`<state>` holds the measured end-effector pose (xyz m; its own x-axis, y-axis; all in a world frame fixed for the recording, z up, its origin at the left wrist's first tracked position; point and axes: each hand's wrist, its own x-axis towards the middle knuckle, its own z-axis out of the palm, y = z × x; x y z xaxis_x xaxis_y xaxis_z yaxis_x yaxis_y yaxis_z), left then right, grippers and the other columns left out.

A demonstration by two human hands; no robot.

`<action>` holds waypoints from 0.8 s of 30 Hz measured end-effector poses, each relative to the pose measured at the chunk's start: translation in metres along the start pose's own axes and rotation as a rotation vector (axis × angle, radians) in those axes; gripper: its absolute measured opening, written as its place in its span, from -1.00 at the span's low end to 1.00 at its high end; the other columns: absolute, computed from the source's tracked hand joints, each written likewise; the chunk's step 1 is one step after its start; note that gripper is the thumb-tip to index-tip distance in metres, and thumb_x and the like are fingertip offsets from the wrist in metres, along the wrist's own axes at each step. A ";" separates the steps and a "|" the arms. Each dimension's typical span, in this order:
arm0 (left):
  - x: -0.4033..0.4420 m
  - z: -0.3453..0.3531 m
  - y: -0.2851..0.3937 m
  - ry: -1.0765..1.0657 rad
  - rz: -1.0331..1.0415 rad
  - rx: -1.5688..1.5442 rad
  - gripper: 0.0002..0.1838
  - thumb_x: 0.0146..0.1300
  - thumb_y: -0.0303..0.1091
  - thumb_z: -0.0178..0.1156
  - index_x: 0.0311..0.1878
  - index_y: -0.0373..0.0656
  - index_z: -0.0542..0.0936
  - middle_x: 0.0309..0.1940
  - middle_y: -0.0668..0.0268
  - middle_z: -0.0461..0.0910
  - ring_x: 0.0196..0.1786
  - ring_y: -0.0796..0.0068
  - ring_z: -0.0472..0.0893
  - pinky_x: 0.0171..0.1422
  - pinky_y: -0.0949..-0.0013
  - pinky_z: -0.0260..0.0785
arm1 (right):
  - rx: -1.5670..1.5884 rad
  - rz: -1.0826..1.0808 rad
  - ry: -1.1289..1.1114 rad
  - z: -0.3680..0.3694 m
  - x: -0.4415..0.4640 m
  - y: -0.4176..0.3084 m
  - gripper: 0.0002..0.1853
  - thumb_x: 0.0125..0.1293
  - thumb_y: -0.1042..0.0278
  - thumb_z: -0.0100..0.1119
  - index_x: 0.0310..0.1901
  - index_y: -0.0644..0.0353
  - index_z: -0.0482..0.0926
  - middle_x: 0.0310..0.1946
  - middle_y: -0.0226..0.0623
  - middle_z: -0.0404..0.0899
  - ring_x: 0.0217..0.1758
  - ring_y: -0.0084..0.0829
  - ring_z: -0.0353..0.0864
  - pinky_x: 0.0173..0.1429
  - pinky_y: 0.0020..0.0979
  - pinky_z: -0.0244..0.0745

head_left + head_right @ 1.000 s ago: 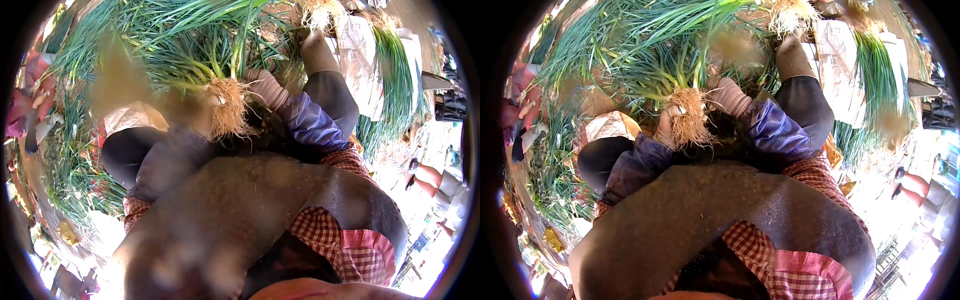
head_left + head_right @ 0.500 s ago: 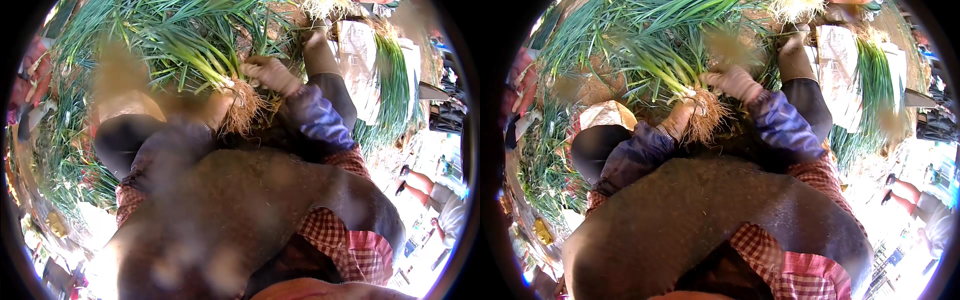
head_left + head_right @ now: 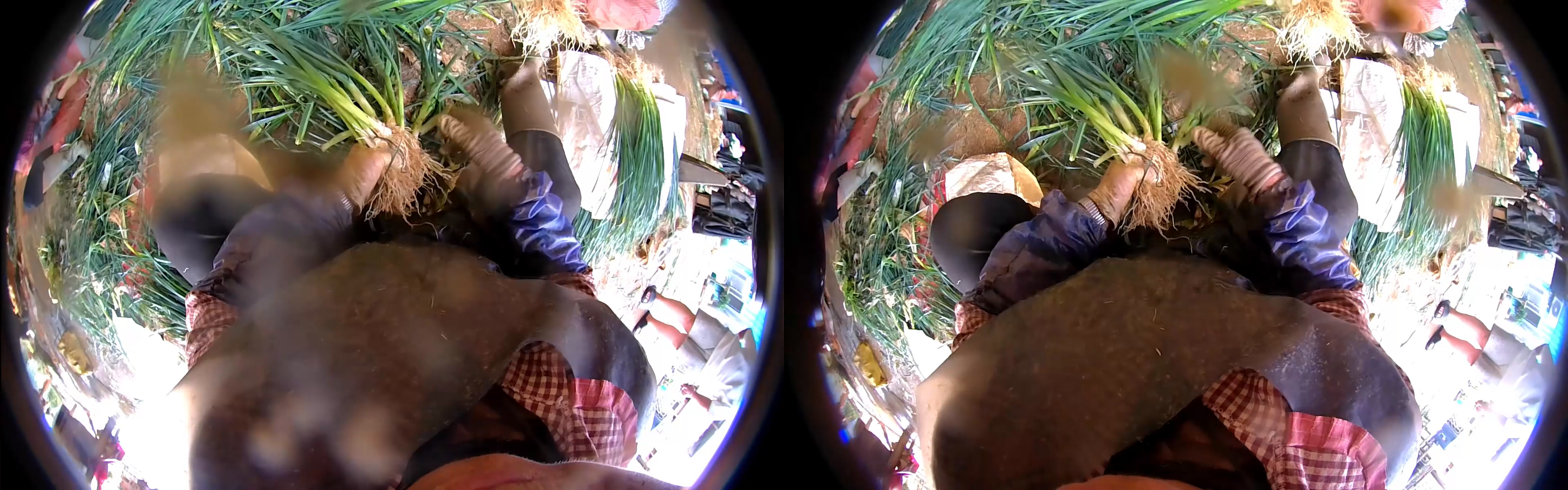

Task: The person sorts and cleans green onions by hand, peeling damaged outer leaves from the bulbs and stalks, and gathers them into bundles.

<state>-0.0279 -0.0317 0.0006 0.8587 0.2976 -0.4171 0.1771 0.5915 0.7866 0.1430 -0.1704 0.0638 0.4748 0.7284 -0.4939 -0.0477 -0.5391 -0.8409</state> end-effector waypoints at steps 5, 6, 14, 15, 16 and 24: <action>0.011 0.001 -0.020 0.014 -0.100 -0.158 -0.66 0.07 -0.48 0.16 -0.03 -0.28 0.48 -0.16 0.26 0.57 -0.17 0.44 0.57 -0.04 0.40 0.42 | 0.068 -0.217 -0.251 0.066 0.002 0.028 0.01 0.16 0.08 0.31 0.37 0.47 -0.17 0.16 0.08 0.37 0.27 -0.19 0.35 0.20 -0.35 0.38; 0.009 0.003 -0.010 -0.003 -0.295 -0.232 -0.64 0.08 -0.48 0.18 -0.01 -0.27 0.47 -0.15 0.26 0.57 -0.12 0.43 0.56 -0.03 0.39 0.42 | -0.356 -0.363 -0.207 0.072 -0.007 0.026 0.05 0.15 0.10 0.31 0.38 0.44 -0.25 0.19 0.12 0.32 0.30 -0.16 0.32 0.23 -0.28 0.36; -0.011 0.011 0.048 -0.207 -0.337 0.183 -0.33 0.18 0.17 0.15 0.25 -0.03 0.36 0.05 0.15 0.51 -0.08 0.33 0.59 0.01 0.21 0.41 | 0.515 -0.037 -0.107 0.005 0.010 0.014 -0.56 0.09 0.50 0.12 0.06 0.27 0.36 -0.10 -0.20 0.53 -0.09 -0.41 0.54 -0.03 -0.45 0.54; -0.014 0.001 0.052 -0.077 -0.231 0.309 -0.21 0.11 0.34 0.10 0.26 -0.05 0.38 0.03 0.10 0.50 -0.17 0.38 0.59 -0.01 0.27 0.41 | 0.363 -0.030 -0.074 -0.022 0.009 0.017 -0.71 0.11 0.48 0.11 -0.09 0.26 0.46 -0.20 -0.21 0.54 -0.20 -0.41 0.53 -0.12 -0.43 0.54; -0.007 -0.011 0.053 0.088 -0.222 0.330 -0.22 0.11 0.35 0.09 0.23 -0.07 0.43 0.04 0.13 0.50 -0.24 0.46 0.55 -0.01 0.34 0.38 | 0.399 -0.128 0.021 -0.029 0.000 0.011 -0.83 0.10 0.48 0.11 -0.23 0.23 0.53 -0.32 -0.27 0.54 -0.30 -0.47 0.49 -0.18 -0.46 0.48; 0.001 0.021 0.043 -0.268 -0.254 -0.360 0.11 -0.03 0.43 0.17 0.31 -0.39 0.15 0.18 -0.06 0.31 0.20 0.14 0.40 0.28 0.12 0.28 | 0.646 -0.151 -0.021 -0.030 -0.053 -0.015 -0.67 -0.08 0.57 0.19 -0.17 0.35 0.57 -0.23 -0.30 0.57 -0.21 -0.51 0.52 -0.08 -0.49 0.44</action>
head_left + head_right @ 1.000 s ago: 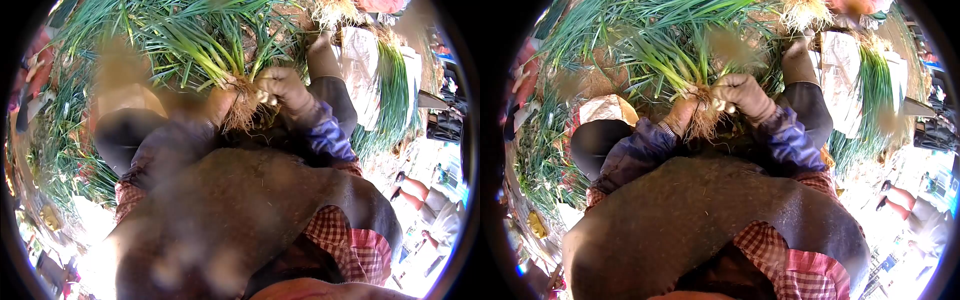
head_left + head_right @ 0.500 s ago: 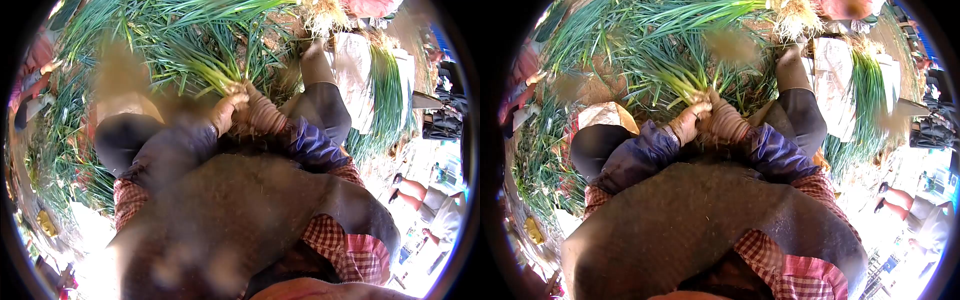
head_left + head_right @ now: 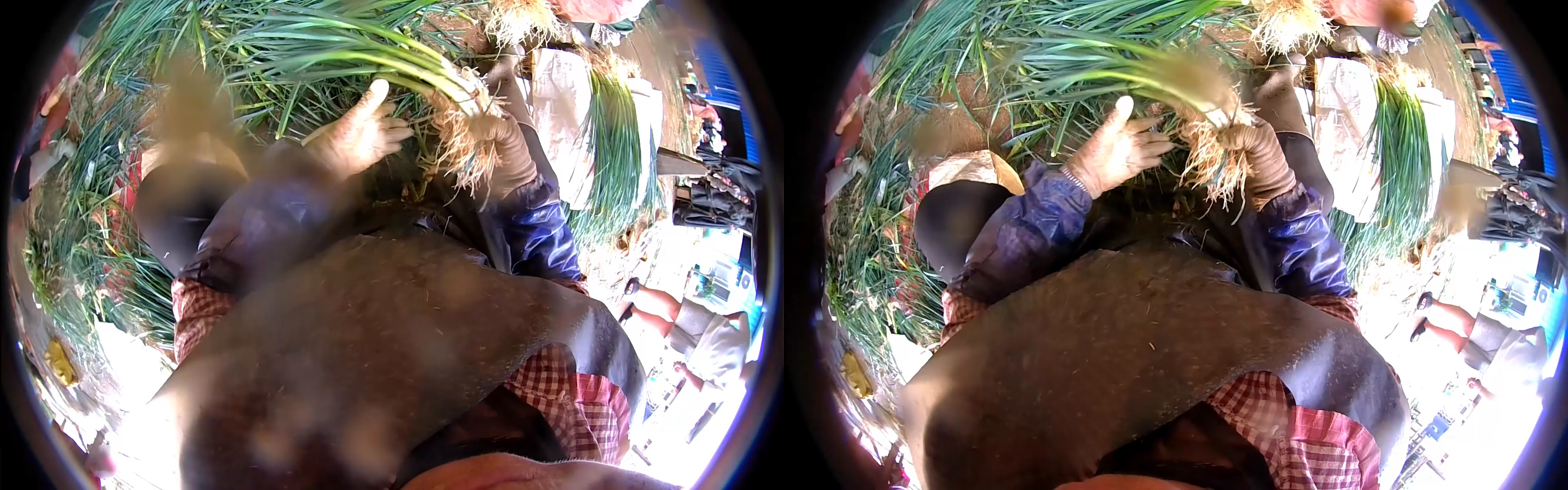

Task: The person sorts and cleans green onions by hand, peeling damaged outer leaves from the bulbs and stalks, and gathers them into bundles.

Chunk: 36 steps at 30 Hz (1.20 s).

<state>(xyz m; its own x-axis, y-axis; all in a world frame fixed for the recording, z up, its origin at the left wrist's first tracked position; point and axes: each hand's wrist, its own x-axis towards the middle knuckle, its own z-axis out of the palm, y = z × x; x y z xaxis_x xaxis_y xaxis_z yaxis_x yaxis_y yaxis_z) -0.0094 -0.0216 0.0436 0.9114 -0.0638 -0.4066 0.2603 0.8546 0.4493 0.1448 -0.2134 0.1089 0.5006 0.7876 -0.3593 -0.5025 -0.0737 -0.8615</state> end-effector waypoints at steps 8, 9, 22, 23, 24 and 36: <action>-0.018 0.042 -0.003 -0.195 0.408 -0.368 -0.09 0.09 0.34 0.12 0.20 -0.33 0.26 0.12 -0.03 0.41 0.16 0.07 0.44 0.29 0.03 0.30 | -0.501 -0.131 -0.092 0.062 -0.024 -0.003 -0.44 0.01 0.67 0.24 0.14 0.28 0.47 -0.03 -0.41 0.58 0.00 -0.64 0.48 0.10 -0.53 0.39; -0.018 0.046 0.001 -0.207 0.410 -0.420 -0.11 0.11 0.31 0.12 0.18 -0.38 0.25 0.10 -0.10 0.41 0.15 0.04 0.45 0.27 0.01 0.31 | -0.702 -0.380 -0.194 0.063 -0.019 0.006 -0.48 0.05 0.63 0.28 0.12 0.24 0.48 -0.05 -0.43 0.60 -0.01 -0.67 0.49 0.11 -0.52 0.39; -0.006 0.026 0.067 0.370 0.769 -0.201 -0.82 0.13 -0.42 0.15 -0.24 -0.33 0.54 -0.40 0.17 0.60 -0.50 0.26 0.60 -0.40 0.29 0.54 | 0.283 0.300 -0.404 0.095 -0.043 0.021 -0.61 0.30 0.18 0.13 -0.04 0.39 0.46 -0.64 -0.48 0.40 -0.71 -0.67 0.28 -0.67 -0.68 0.17; -0.005 0.024 0.063 0.378 0.770 -0.163 -0.83 0.14 -0.41 0.15 -0.28 -0.33 0.52 -0.44 0.15 0.60 -0.54 0.22 0.60 -0.43 0.27 0.54 | 0.194 0.223 -0.326 0.100 -0.052 0.012 -0.66 0.34 0.21 0.08 -0.10 0.38 0.48 -0.67 -0.47 0.46 -0.78 -0.72 0.27 -0.71 -0.66 0.15; 0.002 0.016 0.058 0.306 0.732 -0.190 -0.86 0.14 -0.41 0.16 -0.37 -0.32 0.52 -0.52 0.17 0.55 -0.52 0.21 0.58 -0.38 0.24 0.56 | 0.198 0.220 -0.323 0.098 -0.059 0.007 -0.66 0.34 0.21 0.08 -0.10 0.38 0.48 -0.67 -0.47 0.46 -0.78 -0.72 0.27 -0.71 -0.66 0.15; 0.000 -0.002 0.029 0.415 0.554 -0.057 -0.76 0.15 -0.33 0.25 -0.24 -0.33 0.55 -0.44 0.17 0.60 -0.56 0.33 0.57 -0.47 0.38 0.48 | -1.270 -0.449 -0.122 0.097 -0.003 -0.018 -0.40 0.21 0.21 0.24 0.27 0.16 0.32 -0.32 -0.32 0.65 -0.43 -0.55 0.59 -0.36 -0.54 0.54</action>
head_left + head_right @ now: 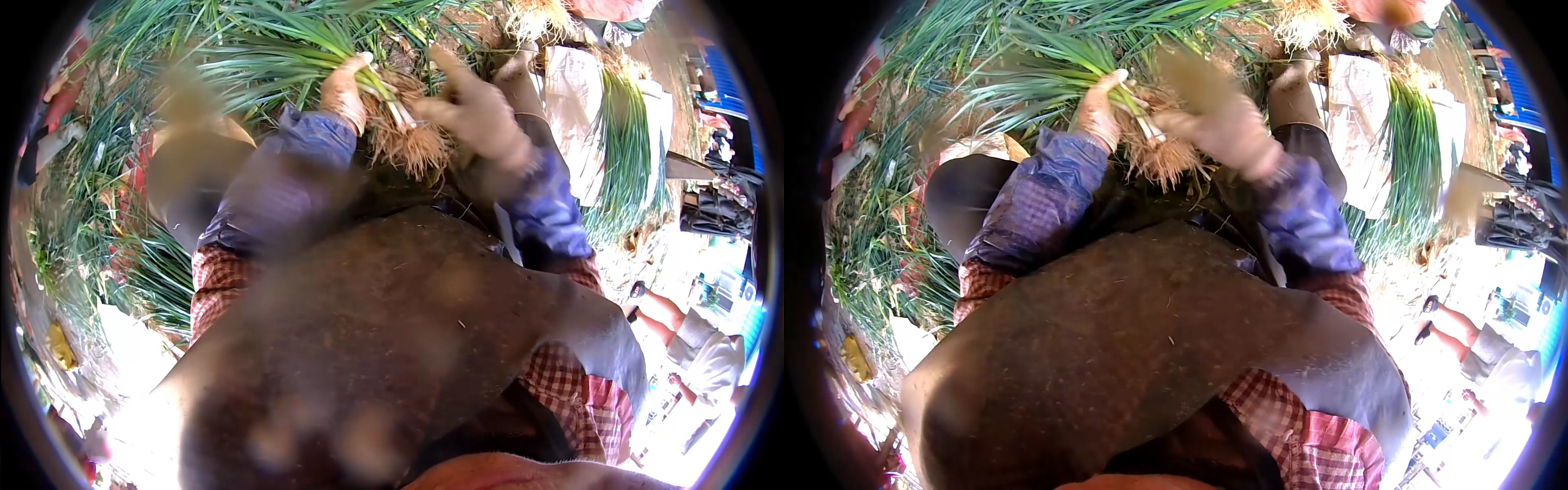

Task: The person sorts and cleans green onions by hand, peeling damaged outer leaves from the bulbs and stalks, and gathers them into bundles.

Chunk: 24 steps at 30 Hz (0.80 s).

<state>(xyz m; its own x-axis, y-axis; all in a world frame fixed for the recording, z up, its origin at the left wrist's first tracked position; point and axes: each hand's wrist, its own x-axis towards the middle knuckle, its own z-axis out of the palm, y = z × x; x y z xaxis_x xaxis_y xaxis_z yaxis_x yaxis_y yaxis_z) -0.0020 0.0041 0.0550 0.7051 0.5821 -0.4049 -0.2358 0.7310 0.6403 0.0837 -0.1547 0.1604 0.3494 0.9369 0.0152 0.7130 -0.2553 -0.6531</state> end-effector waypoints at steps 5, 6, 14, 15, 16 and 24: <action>0.009 -0.014 -0.036 0.118 -0.169 -0.083 -0.72 0.05 -0.28 0.32 -0.23 -0.22 0.54 -0.32 0.21 0.56 -0.29 0.31 0.54 -0.16 0.23 0.46 | -0.157 -0.019 -0.067 0.063 0.021 0.018 -0.52 0.13 0.13 0.29 0.08 0.11 0.50 -0.20 -0.22 0.65 -0.24 -0.35 0.67 -0.13 -0.38 0.58; 0.006 -0.014 -0.034 0.167 -0.212 -0.067 -0.71 0.08 -0.28 0.29 -0.18 -0.21 0.52 -0.26 0.19 0.56 -0.29 0.26 0.55 -0.11 0.18 0.46 | -0.155 -0.020 -0.073 0.066 0.023 0.019 -0.52 0.13 0.13 0.29 0.08 0.11 0.50 -0.20 -0.22 0.65 -0.24 -0.35 0.67 -0.13 -0.38 0.58; 0.028 -0.021 -0.043 0.287 -0.292 -0.062 -0.80 0.13 -0.38 0.19 -0.20 -0.22 0.48 -0.38 0.22 0.57 -0.38 0.30 0.56 -0.23 0.26 0.48 | -0.478 -0.127 -0.190 0.067 0.029 0.009 -0.82 0.21 0.17 0.11 -0.31 0.10 0.52 -0.52 -0.23 0.53 -0.49 -0.20 0.55 -0.40 -0.25 0.44; 0.026 -0.021 -0.037 0.223 -0.183 -0.100 -0.82 0.14 -0.39 0.18 -0.22 -0.25 0.48 -0.40 0.19 0.57 -0.43 0.32 0.55 -0.32 0.26 0.49 | -0.365 -0.041 -0.356 0.059 0.025 0.006 -0.84 0.21 0.21 0.11 -0.36 0.10 0.51 -0.55 -0.26 0.51 -0.53 -0.22 0.52 -0.42 -0.26 0.43; 0.025 -0.021 -0.030 0.159 -0.076 -0.133 -0.84 0.15 -0.41 0.17 -0.24 -0.27 0.48 -0.41 0.16 0.58 -0.48 0.34 0.55 -0.40 0.26 0.50 | -0.360 -0.037 -0.355 0.058 0.015 0.019 -0.84 0.21 0.21 0.11 -0.36 0.10 0.51 -0.55 -0.26 0.51 -0.53 -0.22 0.52 -0.42 -0.26 0.43; 0.003 -0.005 -0.015 -0.010 -0.051 -0.181 -0.68 0.24 -0.14 0.16 -0.11 -0.18 0.43 -0.44 0.25 0.55 -0.49 0.38 0.57 -0.33 0.26 0.56 | 0.155 -0.140 0.420 0.050 -0.033 0.057 -0.63 0.25 0.27 0.14 0.06 0.22 0.45 0.02 -0.07 0.46 0.11 -0.16 0.43 0.17 -0.18 0.31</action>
<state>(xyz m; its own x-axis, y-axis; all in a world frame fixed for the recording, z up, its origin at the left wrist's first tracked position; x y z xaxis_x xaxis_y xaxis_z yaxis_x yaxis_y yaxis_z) 0.0005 -0.0031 0.0409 0.7256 0.5399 -0.4265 -0.3153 0.8119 0.4913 0.0825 -0.1882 0.0849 0.4955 0.7734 0.3955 0.6826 -0.0651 -0.7279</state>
